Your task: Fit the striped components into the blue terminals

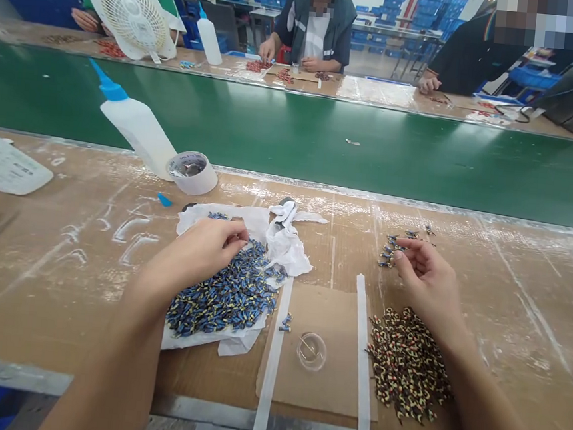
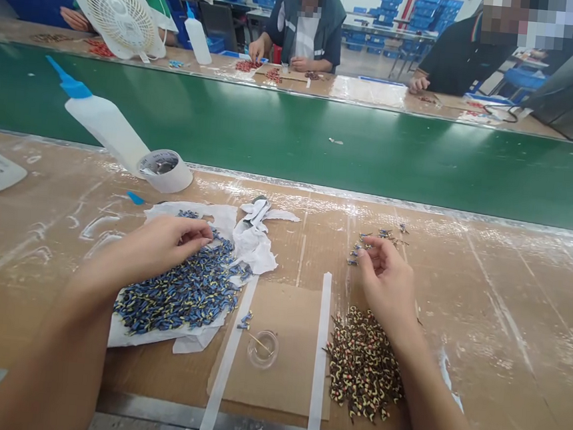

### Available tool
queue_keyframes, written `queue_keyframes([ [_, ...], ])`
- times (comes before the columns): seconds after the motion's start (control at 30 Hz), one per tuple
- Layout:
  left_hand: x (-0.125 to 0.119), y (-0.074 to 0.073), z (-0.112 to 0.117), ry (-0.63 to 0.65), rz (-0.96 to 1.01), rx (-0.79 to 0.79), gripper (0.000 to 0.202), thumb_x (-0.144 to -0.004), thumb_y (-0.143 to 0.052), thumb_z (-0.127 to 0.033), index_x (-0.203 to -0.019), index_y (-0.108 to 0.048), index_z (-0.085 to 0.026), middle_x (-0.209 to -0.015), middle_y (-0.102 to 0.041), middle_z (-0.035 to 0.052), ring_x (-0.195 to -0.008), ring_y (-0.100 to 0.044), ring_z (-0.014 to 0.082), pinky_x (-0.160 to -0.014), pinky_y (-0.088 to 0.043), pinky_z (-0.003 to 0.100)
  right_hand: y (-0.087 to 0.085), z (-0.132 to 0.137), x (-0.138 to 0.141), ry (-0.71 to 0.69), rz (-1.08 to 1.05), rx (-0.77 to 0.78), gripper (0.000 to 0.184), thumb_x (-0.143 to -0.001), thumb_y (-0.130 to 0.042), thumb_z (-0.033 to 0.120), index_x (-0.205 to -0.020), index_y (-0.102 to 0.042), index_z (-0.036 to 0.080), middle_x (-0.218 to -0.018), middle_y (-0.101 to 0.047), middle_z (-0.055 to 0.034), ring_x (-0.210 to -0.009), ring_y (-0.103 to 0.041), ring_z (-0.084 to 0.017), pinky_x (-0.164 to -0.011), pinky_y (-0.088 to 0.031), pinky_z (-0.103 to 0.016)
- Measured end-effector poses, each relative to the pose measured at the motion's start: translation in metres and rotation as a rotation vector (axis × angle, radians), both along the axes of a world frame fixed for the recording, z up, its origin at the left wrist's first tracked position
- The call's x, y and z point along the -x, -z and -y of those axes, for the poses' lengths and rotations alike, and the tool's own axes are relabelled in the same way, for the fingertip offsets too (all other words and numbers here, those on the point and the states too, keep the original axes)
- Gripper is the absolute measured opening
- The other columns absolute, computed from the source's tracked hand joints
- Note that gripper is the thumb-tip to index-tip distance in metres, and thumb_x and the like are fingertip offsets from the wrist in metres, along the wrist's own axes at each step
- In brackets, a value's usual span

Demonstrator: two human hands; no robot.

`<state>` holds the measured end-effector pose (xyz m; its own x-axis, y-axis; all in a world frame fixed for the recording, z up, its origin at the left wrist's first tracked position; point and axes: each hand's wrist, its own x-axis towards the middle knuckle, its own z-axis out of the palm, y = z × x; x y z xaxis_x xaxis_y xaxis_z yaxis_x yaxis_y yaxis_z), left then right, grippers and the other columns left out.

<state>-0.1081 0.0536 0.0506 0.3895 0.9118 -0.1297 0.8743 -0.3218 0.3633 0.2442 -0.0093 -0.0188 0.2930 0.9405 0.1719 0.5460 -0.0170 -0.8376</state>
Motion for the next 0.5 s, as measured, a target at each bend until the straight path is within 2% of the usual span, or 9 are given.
queue_keyframes([
  [0.13, -0.015, -0.007, 0.006, 0.039, 0.217, 0.046, 0.020, -0.089, -0.045, -0.030, -0.084, -0.061, -0.019, -0.075, -0.062, -0.0001, -0.070, -0.054, 0.0142, -0.063, -0.037, 0.025, -0.004, 0.005, 0.010, -0.092, -0.042, 0.022, 0.028, -0.089, -0.057, 0.038, -0.109, -0.060, 0.019, -0.085, -0.066, -0.0071, -0.075, -0.063, -0.021, -0.066, -0.050, -0.034],
  [0.23, -0.020, -0.005, 0.005, 0.059, 0.337, 0.067, 0.020, -0.090, -0.047, -0.032, -0.084, -0.061, -0.018, -0.081, -0.063, 0.0002, -0.076, -0.055, 0.0143, -0.068, -0.040, 0.024, -0.007, 0.010, 0.019, -0.187, -0.043, 0.035, 0.023, -0.090, -0.055, 0.035, -0.106, -0.061, 0.019, -0.085, -0.066, -0.0062, -0.072, -0.062, -0.018, -0.064, -0.049, -0.032],
  [0.37, -0.017, 0.002, -0.002, -0.007, 0.348, 0.099, 0.021, -0.087, -0.052, -0.034, -0.081, -0.062, -0.017, -0.071, -0.058, -0.0010, -0.067, -0.049, 0.0126, -0.061, -0.036, 0.024, -0.011, 0.015, 0.029, -0.280, -0.019, 0.064, 0.021, -0.091, -0.053, 0.033, -0.104, -0.062, 0.018, -0.087, -0.067, -0.0064, -0.073, -0.061, -0.017, -0.063, -0.048, -0.030],
  [0.5, -0.023, 0.005, -0.001, -0.020, 0.503, 0.262, 0.023, -0.087, -0.055, -0.038, -0.078, -0.058, -0.017, -0.064, -0.051, -0.0031, -0.061, -0.044, 0.0101, -0.057, -0.033, 0.022, -0.016, 0.019, 0.036, -0.332, -0.031, 0.100, 0.020, -0.091, -0.053, 0.032, -0.101, -0.063, 0.018, -0.085, -0.068, -0.0060, -0.073, -0.061, -0.017, -0.063, -0.048, -0.029],
])
